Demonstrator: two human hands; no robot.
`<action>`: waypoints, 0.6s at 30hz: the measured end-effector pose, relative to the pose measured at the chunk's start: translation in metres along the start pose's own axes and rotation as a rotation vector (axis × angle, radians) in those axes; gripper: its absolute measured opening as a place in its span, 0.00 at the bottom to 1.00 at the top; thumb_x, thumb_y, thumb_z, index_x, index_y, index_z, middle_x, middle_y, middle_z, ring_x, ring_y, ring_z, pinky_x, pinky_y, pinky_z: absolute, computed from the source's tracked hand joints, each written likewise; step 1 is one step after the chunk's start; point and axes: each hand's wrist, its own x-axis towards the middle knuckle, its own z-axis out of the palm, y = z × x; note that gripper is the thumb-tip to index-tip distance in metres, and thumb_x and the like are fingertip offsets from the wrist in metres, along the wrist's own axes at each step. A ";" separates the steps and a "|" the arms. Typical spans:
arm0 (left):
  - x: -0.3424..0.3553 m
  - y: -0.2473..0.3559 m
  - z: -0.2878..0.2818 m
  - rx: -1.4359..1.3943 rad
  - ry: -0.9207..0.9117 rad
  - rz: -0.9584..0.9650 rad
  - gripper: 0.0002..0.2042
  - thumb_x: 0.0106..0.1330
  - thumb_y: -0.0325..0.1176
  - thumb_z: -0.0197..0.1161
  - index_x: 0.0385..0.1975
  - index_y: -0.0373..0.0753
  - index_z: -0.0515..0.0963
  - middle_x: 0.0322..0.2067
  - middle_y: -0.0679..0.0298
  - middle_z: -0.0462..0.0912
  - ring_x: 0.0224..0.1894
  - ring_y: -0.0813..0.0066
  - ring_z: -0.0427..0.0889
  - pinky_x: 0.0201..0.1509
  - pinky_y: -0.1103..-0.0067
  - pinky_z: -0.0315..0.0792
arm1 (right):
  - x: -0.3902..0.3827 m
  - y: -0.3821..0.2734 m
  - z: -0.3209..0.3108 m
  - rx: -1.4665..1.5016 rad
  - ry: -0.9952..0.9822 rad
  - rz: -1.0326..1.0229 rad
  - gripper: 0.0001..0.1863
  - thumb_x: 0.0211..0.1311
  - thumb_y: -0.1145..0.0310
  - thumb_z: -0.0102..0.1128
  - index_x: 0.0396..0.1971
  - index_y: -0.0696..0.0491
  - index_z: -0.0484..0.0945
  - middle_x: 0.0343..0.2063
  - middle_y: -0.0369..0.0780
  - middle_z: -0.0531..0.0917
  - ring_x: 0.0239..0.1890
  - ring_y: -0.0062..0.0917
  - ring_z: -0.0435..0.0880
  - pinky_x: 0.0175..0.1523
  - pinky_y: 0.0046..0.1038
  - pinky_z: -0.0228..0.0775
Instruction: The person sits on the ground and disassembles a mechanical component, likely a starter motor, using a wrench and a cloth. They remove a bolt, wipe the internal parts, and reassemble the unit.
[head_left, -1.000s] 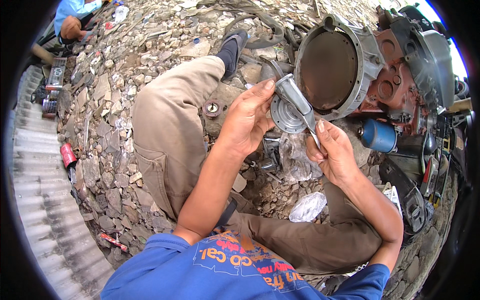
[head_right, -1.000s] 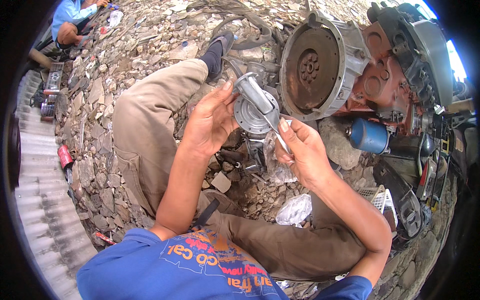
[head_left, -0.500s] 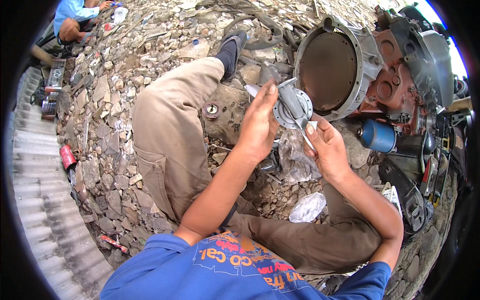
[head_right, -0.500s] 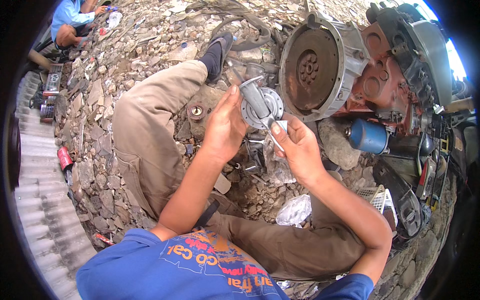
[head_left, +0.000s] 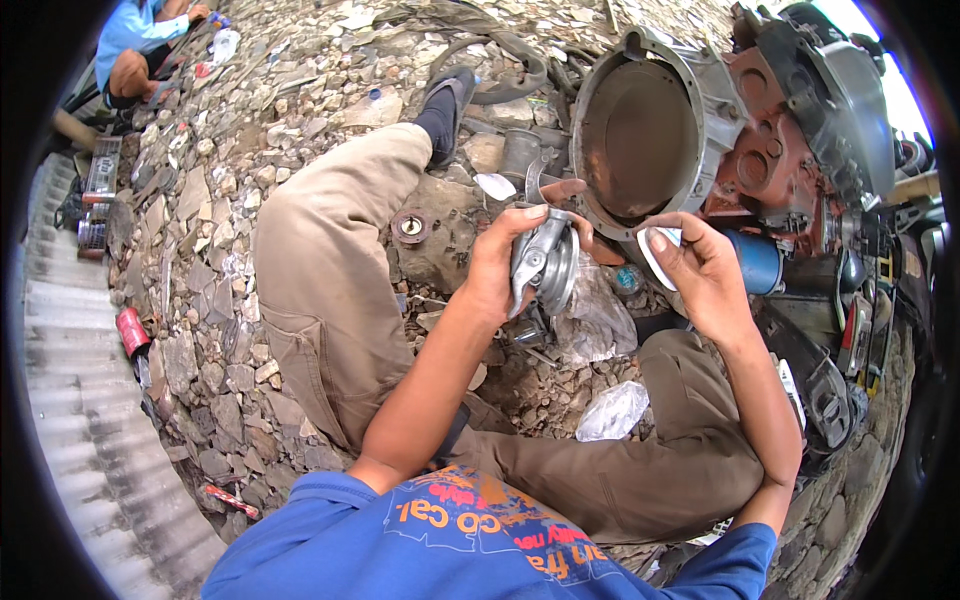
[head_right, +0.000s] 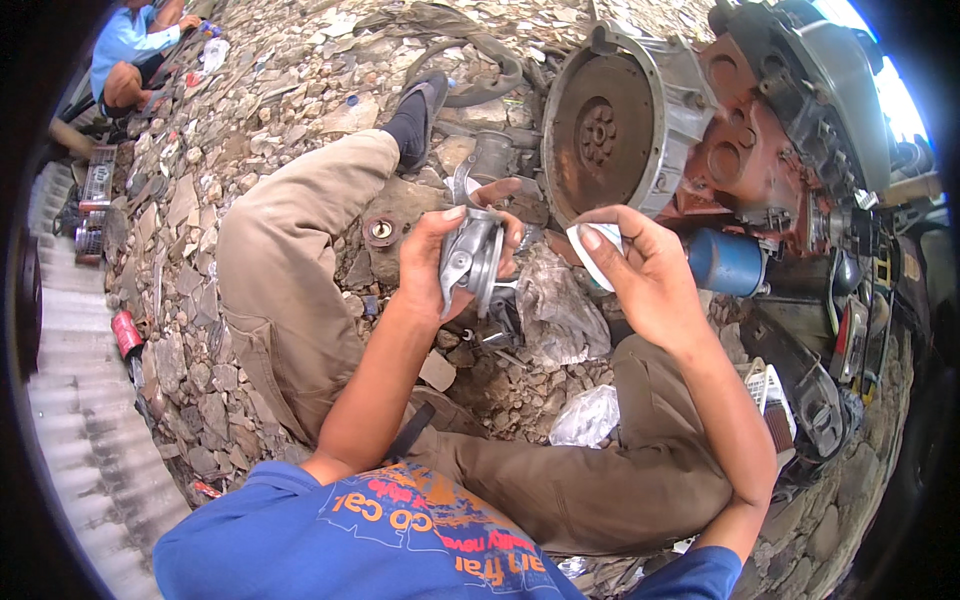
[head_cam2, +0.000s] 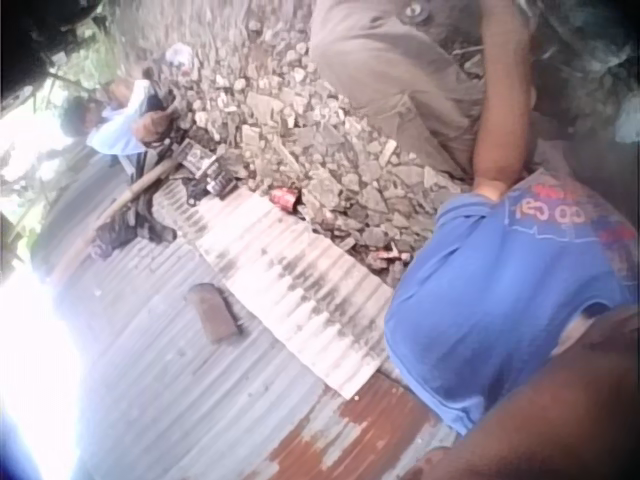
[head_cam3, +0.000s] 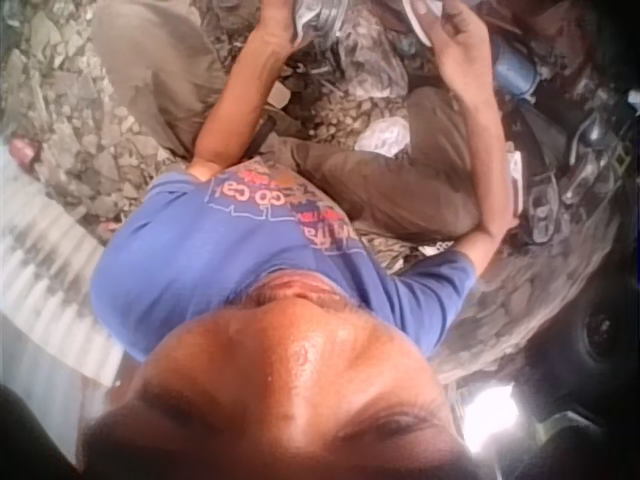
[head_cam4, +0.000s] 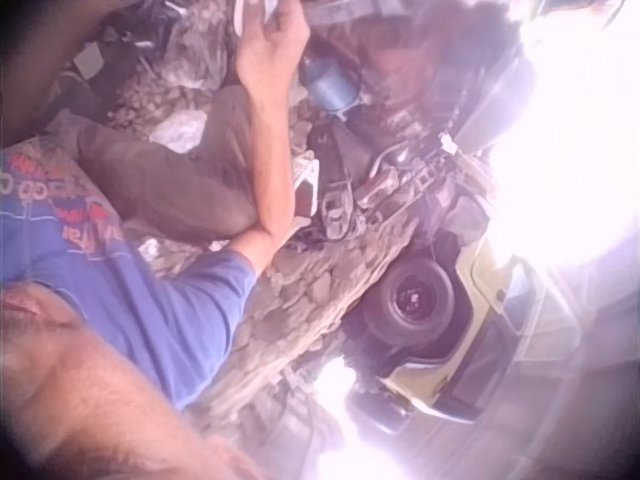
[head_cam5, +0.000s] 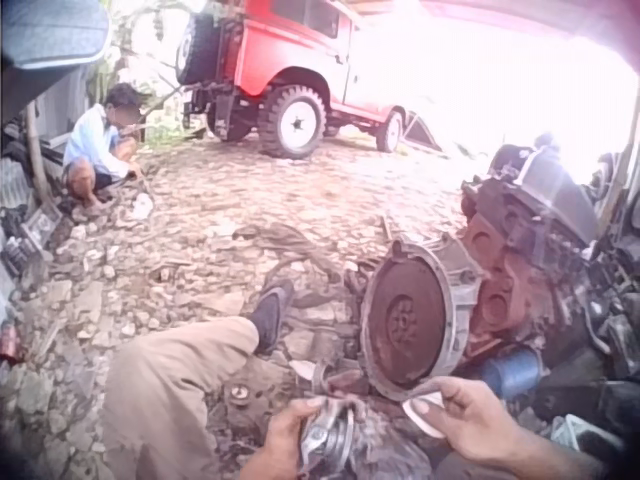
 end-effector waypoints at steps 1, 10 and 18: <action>-0.001 0.000 -0.001 -0.059 -0.061 -0.025 0.37 0.60 0.49 0.59 0.67 0.31 0.61 0.37 0.52 0.81 0.34 0.69 0.81 0.40 0.78 0.77 | -0.002 -0.007 0.001 -0.018 0.017 -0.050 0.11 0.71 0.69 0.59 0.45 0.61 0.77 0.34 0.34 0.83 0.37 0.11 0.79 0.43 0.18 0.71; -0.008 -0.023 0.042 0.433 -0.026 -0.111 0.36 0.60 0.55 0.56 0.59 0.30 0.67 0.34 0.54 0.82 0.34 0.70 0.82 0.38 0.78 0.76 | -0.008 -0.018 0.017 -0.246 0.169 -0.410 0.08 0.59 0.76 0.68 0.37 0.58 0.79 0.34 0.44 0.83 0.36 0.32 0.85 0.41 0.29 0.75; -0.012 -0.028 0.039 0.236 -0.079 -0.241 0.41 0.74 0.66 0.34 0.68 0.29 0.61 0.50 0.60 0.79 0.49 0.75 0.80 0.57 0.76 0.73 | -0.008 -0.014 0.011 -0.453 0.200 -0.608 0.09 0.53 0.81 0.67 0.34 0.58 0.79 0.33 0.44 0.79 0.35 0.36 0.83 0.40 0.31 0.75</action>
